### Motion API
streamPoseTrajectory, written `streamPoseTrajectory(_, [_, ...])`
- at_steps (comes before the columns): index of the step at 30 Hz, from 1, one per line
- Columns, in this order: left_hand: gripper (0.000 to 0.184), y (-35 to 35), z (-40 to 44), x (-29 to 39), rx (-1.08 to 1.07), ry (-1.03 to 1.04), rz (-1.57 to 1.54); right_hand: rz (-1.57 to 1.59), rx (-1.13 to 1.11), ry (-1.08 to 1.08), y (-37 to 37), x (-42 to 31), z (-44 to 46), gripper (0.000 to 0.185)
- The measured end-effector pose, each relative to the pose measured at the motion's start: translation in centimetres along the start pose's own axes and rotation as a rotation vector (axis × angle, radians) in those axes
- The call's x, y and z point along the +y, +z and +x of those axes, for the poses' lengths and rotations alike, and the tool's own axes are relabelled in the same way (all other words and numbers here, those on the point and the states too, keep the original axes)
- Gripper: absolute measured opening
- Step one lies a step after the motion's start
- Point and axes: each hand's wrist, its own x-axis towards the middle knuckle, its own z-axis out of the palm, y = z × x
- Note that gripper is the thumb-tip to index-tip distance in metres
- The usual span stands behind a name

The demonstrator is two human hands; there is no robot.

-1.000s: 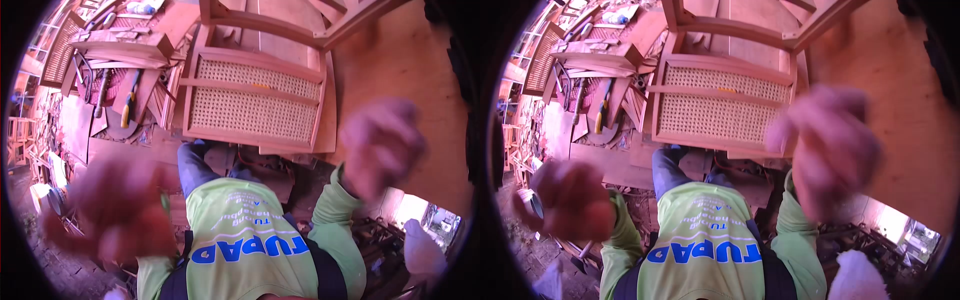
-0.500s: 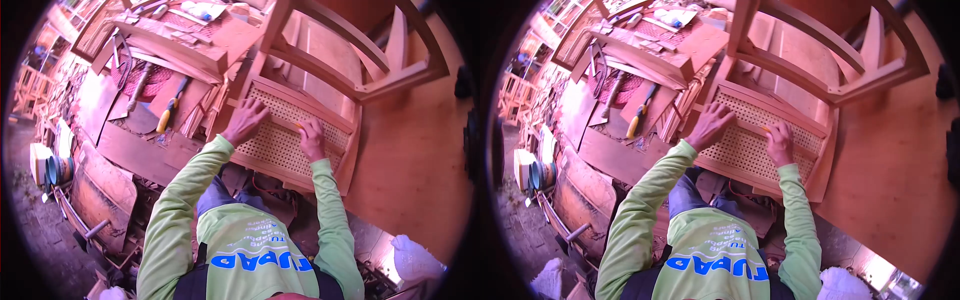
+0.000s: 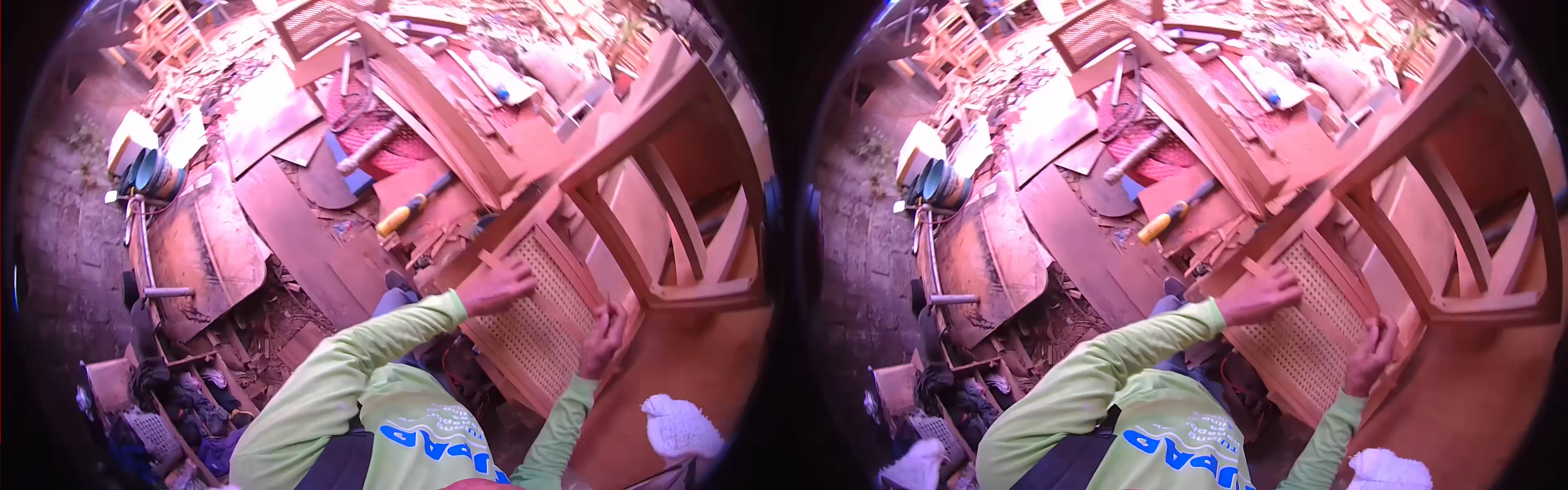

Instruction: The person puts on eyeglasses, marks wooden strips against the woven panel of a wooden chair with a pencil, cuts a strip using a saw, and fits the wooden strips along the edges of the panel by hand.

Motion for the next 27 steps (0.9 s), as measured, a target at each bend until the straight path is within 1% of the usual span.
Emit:
streamPoseTrajectory(1, [0.023,1.2,0.5,0.3,0.03,0.034,-0.033,-0.03,0.035,-0.103,0.6,-0.2,0.5,0.017])
streamPoseTrajectory(2, [0.021,2.4,1.0,0.6,-0.023,0.038,-0.01,-0.044,0.017,-0.12,1.5,-0.5,0.8,0.018])
streamPoseTrajectory(3, [0.02,3.9,1.2,0.7,0.001,0.03,0.018,-0.071,0.0,-0.132,1.9,-0.8,0.9,0.019])
streamPoseTrajectory(4, [0.023,3.8,1.1,1.1,-0.037,0.01,0.056,-0.105,-0.015,-0.141,2.1,-1.0,1.1,0.021])
streamPoseTrajectory(5, [0.025,3.9,1.4,1.2,-0.075,-0.01,0.09,-0.067,-0.033,-0.137,2.6,-1.1,1.3,0.02])
streamPoseTrajectory(7, [0.031,0.6,1.9,2.4,0.101,-0.065,0.063,0.003,-0.069,-0.114,3.8,-1.4,0.8,0.019])
streamPoseTrajectory(8, [0.034,-1.7,1.7,3.1,0.18,-0.092,0.041,-0.009,-0.081,-0.067,4.3,-2.9,0.7,0.016])
streamPoseTrajectory(9, [0.042,-4.8,1.7,2.4,0.342,-0.116,0.062,-0.026,-0.1,-0.084,4.9,-3.4,0.8,0.015])
streamPoseTrajectory(11, [0.03,-11.2,1.7,-1.2,0.646,-0.321,0.049,-0.058,-0.142,-0.117,5.9,-4.0,0.7,0.015])
streamPoseTrajectory(12, [0.024,-13.8,1.8,-3.5,0.762,-0.605,-0.122,-0.045,-0.173,-0.048,6.7,-4.1,0.6,0.014])
streamPoseTrajectory(13, [0.026,-16.3,1.7,-7.4,0.841,-0.733,-0.163,0.003,-0.164,-0.081,7.6,-4.1,0.9,0.014])
streamPoseTrajectory(15, [0.031,-19.1,1.4,-15.6,0.81,-0.918,-0.043,0.102,-0.141,-0.143,9.9,-5.3,2.1,0.013])
streamPoseTrajectory(16, [0.034,-19.8,1.1,-18.8,0.684,-1.055,-0.024,-0.035,-0.174,-0.215,9.1,-6.5,3.8,0.012])
streamPoseTrajectory(17, [0.037,-20.5,1.2,-21.0,0.552,-1.188,-0.006,0.046,-0.146,-0.308,8.5,-9.2,6.2,0.013])
streamPoseTrajectory(18, [0.024,-21.1,1.6,-21.7,0.465,-1.272,-0.167,0.122,-0.121,-0.396,7.7,-12.1,8.7,0.015])
streamPoseTrajectory(20, [0.022,-20.3,1.9,-23.3,0.61,-1.359,-0.566,0.06,-0.056,-0.608,4.1,-15.0,14.7,0.023])
streamPoseTrajectory(21, [0.021,-19.8,2.0,-24.5,0.681,-1.385,-0.768,0.014,-0.009,-0.679,2.7,-18.1,17.2,0.026])
streamPoseTrajectory(22, [0.019,-19.2,2.0,-25.8,0.67,-1.434,-0.826,-0.006,-0.035,-0.665,1.2,-20.3,19.7,0.028])
streamPoseTrajectory(23, [0.02,-18.4,2.1,-27.4,0.68,-1.448,-0.807,-0.027,-0.057,-0.651,-0.2,-21.5,21.4,0.03])
streamPoseTrajectory(25, [0.023,-18.0,3.0,-27.1,0.703,-1.477,-0.774,-0.026,-0.084,-0.595,-2.0,-22.2,21.7,0.031])
streamPoseTrajectory(26, [0.023,-17.8,2.8,-26.9,0.802,-1.386,-0.872,-0.023,-0.099,-0.566,-2.5,-22.1,21.6,0.031])
streamPoseTrajectory(27, [0.023,-18.2,3.8,-24.9,0.923,-1.323,-0.917,-0.018,-0.141,-0.531,-2.7,-21.4,20.6,0.031])
